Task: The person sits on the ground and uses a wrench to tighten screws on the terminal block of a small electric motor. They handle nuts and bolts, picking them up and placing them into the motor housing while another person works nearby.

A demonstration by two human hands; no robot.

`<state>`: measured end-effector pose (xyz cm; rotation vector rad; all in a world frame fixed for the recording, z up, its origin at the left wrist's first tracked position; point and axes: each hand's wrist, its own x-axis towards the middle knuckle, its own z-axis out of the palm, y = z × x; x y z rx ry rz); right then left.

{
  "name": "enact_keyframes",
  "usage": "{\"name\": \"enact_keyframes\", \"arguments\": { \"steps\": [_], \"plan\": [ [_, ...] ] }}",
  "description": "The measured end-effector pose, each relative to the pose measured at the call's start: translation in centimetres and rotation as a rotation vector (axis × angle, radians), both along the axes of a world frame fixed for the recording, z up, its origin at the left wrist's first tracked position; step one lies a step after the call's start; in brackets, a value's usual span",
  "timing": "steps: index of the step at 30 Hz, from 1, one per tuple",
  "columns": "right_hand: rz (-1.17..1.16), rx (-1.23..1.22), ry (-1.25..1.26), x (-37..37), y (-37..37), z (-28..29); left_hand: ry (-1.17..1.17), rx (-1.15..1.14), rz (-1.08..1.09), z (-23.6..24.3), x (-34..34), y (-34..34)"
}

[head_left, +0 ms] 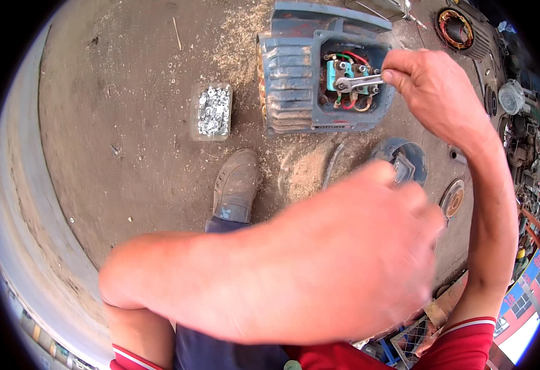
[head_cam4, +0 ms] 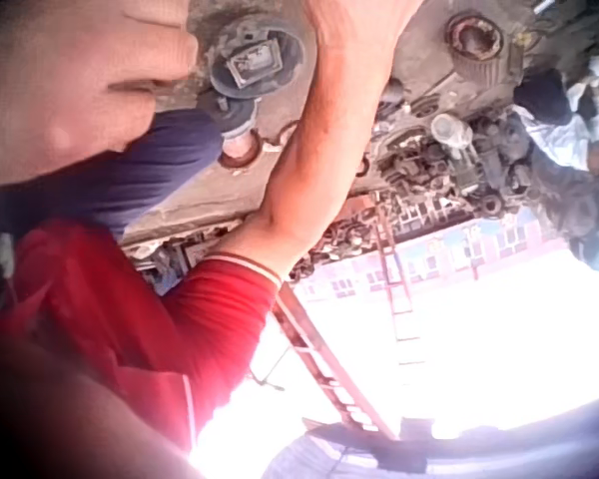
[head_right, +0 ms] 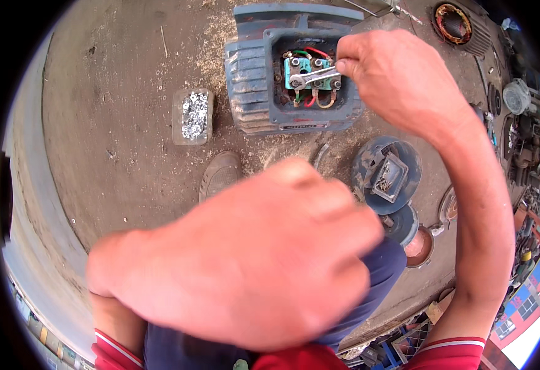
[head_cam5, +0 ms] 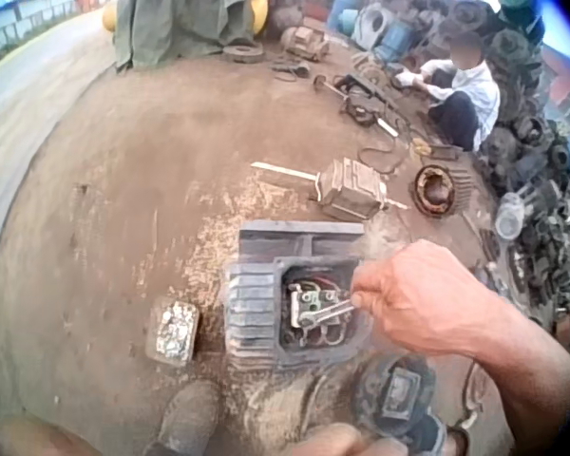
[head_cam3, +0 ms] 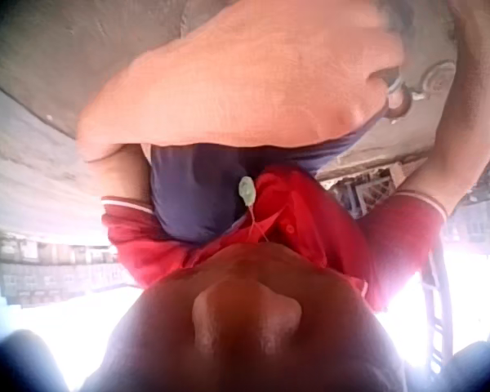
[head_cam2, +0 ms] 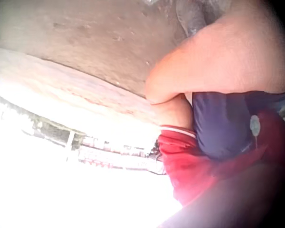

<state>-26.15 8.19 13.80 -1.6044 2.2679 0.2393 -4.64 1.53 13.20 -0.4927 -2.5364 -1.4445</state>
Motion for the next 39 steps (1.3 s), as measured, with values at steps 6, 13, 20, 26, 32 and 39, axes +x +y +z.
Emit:
{"name": "enact_keyframes", "arguments": {
  "steps": [6,13,20,26,32,39],
  "plan": [
    [-0.460,0.085,-0.494,2.0,2.5,-0.9,0.044,-0.025,-0.208,2.7,1.7,2.2],
    [-1.106,-0.291,-1.198,9.7,5.3,-4.9,0.031,-0.012,-0.254,2.9,1.8,2.6],
    [-1.358,-0.908,-1.551,15.9,1.6,-8.0,-0.050,0.019,-0.247,2.4,2.0,2.6],
    [-1.039,-0.594,-1.003,12.6,8.1,-7.6,-0.075,0.081,-0.230,1.6,1.1,1.8],
    [-0.761,-0.279,-0.674,6.0,7.2,-5.3,-0.225,0.229,-0.092,-1.8,1.6,0.9],
    [-0.582,-0.112,-0.521,3.0,5.3,-2.9,-0.258,0.295,-0.018,-4.4,2.0,0.7]
  ]
}}
